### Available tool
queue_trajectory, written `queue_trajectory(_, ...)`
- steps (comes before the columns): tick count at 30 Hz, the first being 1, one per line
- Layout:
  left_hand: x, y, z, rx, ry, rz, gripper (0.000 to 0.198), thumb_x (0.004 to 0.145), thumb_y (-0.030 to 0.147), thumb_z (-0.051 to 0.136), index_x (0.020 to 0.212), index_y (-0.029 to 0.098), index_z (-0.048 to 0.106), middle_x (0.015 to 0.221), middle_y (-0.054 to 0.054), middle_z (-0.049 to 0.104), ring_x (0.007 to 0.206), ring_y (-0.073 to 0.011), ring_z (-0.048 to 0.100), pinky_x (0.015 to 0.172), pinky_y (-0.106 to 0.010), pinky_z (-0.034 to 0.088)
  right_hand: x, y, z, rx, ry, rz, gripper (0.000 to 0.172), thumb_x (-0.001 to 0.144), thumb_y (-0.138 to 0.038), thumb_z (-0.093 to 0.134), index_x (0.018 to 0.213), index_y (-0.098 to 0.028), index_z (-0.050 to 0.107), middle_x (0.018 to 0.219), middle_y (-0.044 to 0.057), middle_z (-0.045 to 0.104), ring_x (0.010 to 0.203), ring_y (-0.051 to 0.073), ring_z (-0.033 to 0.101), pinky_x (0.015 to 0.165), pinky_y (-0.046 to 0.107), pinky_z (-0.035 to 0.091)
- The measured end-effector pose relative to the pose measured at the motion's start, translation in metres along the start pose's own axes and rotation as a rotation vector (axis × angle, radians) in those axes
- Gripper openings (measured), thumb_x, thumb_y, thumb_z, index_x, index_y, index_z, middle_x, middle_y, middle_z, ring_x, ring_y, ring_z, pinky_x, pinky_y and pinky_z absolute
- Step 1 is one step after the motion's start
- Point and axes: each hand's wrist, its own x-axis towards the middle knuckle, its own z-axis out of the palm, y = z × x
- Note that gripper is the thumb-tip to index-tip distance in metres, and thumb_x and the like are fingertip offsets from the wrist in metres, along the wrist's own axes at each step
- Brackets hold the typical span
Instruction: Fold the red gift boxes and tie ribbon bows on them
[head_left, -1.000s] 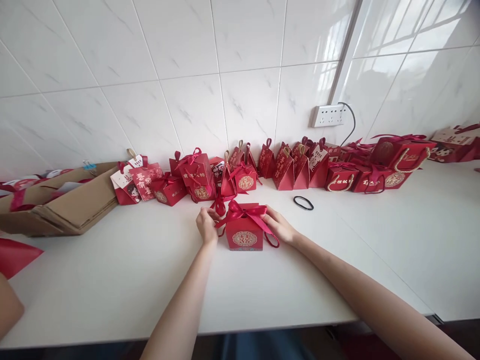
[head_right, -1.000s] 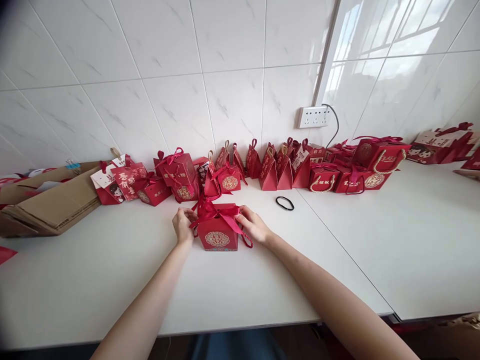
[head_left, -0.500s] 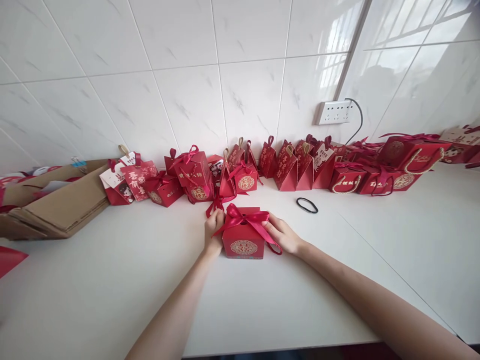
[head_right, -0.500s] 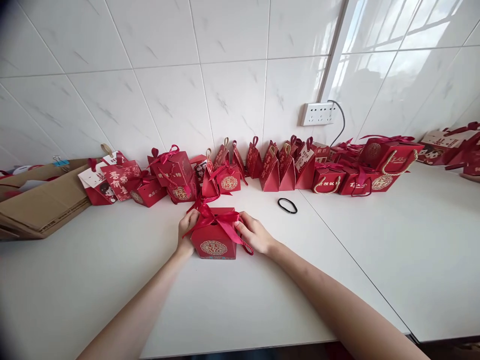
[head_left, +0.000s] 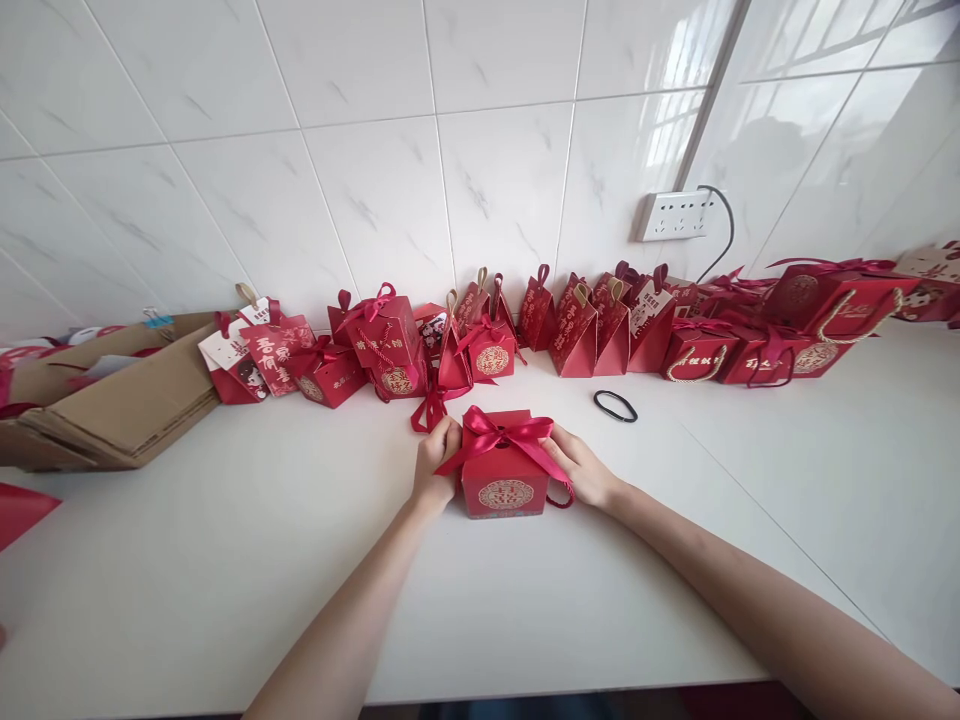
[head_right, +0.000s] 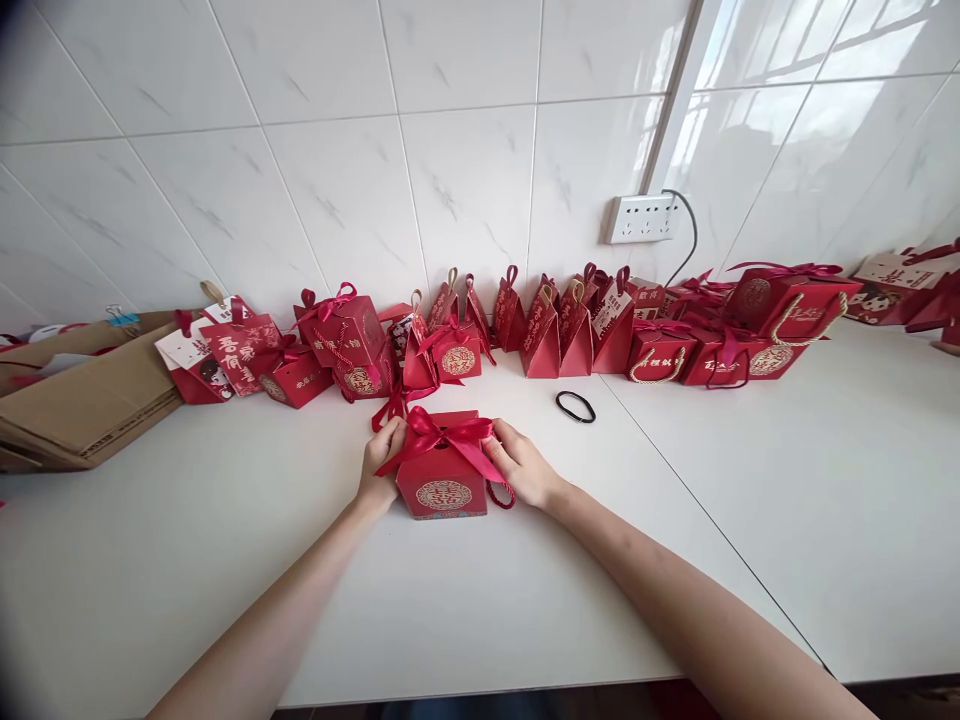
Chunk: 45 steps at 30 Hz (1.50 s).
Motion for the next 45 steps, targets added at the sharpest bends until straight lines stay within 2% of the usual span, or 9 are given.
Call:
queue_trajectory(9, 0.002, -0.007, 0.0, -0.043, -0.022, -0.002, 0.039, 0.082, 0.051, 0.045, 0.06, 0.021, 0.033, 0.053, 0.005, 0.041, 0.054, -0.0109, 0.036, 0.051, -0.023, 0.028, 0.001, 0.0, 0.0, -0.009, 0.005, -0.022, 0.047, 0.09, -0.063, 0.029, 0.088, -0.021, 0.05, 0.095, 0.007, 0.062, 0.09, 0.024, 0.058, 0.086, 0.04, 0.045)
queue_trajectory(21, 0.001, -0.005, 0.0, -0.074, -0.023, -0.016, 0.04, 0.081, 0.051, 0.048, 0.06, 0.021, 0.032, 0.054, 0.006, 0.038, 0.053, -0.0103, 0.033, 0.05, -0.023, 0.026, 0.001, 0.0, 0.0, -0.001, -0.017, -0.024, 0.044, 0.092, -0.061, 0.026, 0.09, -0.022, 0.047, 0.098, 0.007, 0.06, 0.091, 0.024, 0.056, 0.093, 0.043, 0.042)
queue_trajectory(33, 0.001, -0.007, 0.0, -0.067, -0.03, -0.019, 0.043, 0.08, 0.055, 0.049, 0.06, 0.021, 0.032, 0.054, 0.006, 0.039, 0.053, -0.0105, 0.033, 0.051, -0.023, 0.026, 0.001, 0.001, 0.0, -0.016, -0.004, -0.024, 0.048, 0.091, -0.063, 0.026, 0.09, -0.021, 0.05, 0.096, 0.007, 0.061, 0.089, 0.023, 0.057, 0.09, 0.042, 0.046)
queue_trajectory(37, 0.002, -0.008, -0.002, -0.072, -0.035, -0.03, 0.041, 0.081, 0.054, 0.049, 0.061, 0.021, 0.034, 0.055, 0.006, 0.041, 0.053, -0.0111, 0.037, 0.052, -0.023, 0.027, 0.001, 0.001, -0.001, -0.009, -0.008, -0.005, 0.052, 0.09, -0.066, 0.027, 0.093, -0.021, 0.052, 0.098, 0.008, 0.062, 0.091, 0.024, 0.058, 0.09, 0.044, 0.046)
queue_trajectory(39, 0.003, -0.007, -0.003, -0.079, -0.054, -0.04, 0.038, 0.082, 0.055, 0.049, 0.066, 0.021, 0.04, 0.057, 0.005, 0.045, 0.054, -0.0118, 0.041, 0.052, -0.023, 0.029, 0.001, 0.003, -0.002, 0.018, -0.018, -0.001, 0.054, 0.09, -0.066, 0.027, 0.102, -0.021, 0.053, 0.104, 0.009, 0.062, 0.097, 0.025, 0.058, 0.091, 0.045, 0.045)
queue_trajectory(41, 0.003, -0.006, -0.005, -0.096, -0.106, -0.046, 0.034, 0.082, 0.056, 0.05, 0.078, 0.022, 0.048, 0.064, 0.004, 0.053, 0.057, -0.0134, 0.049, 0.053, -0.024, 0.034, 0.001, 0.006, -0.004, 0.075, -0.038, -0.089, 0.063, 0.089, -0.07, 0.028, 0.124, -0.02, 0.042, 0.116, 0.012, 0.058, 0.105, 0.026, 0.057, 0.092, 0.045, 0.045)
queue_trajectory(43, 0.002, -0.004, -0.006, -0.122, -0.179, -0.037, 0.039, 0.081, 0.06, 0.049, 0.091, 0.022, 0.051, 0.073, 0.001, 0.059, 0.063, -0.0157, 0.056, 0.057, -0.025, 0.04, 0.0, 0.011, -0.005, 0.083, -0.071, -0.261, 0.086, 0.082, -0.076, 0.037, 0.142, -0.018, 0.018, 0.13, 0.018, 0.048, 0.116, 0.029, 0.052, 0.094, 0.047, 0.044)
queue_trajectory(45, -0.001, -0.002, -0.004, -0.155, -0.263, -0.009, 0.048, 0.08, 0.065, 0.046, 0.1, 0.021, 0.051, 0.083, -0.003, 0.063, 0.071, -0.0182, 0.06, 0.063, -0.028, 0.045, 0.0, 0.014, -0.005, 0.003, -0.101, -0.417, 0.111, 0.071, -0.078, 0.053, 0.147, -0.017, -0.001, 0.138, 0.023, 0.036, 0.124, 0.034, 0.045, 0.099, 0.051, 0.04)
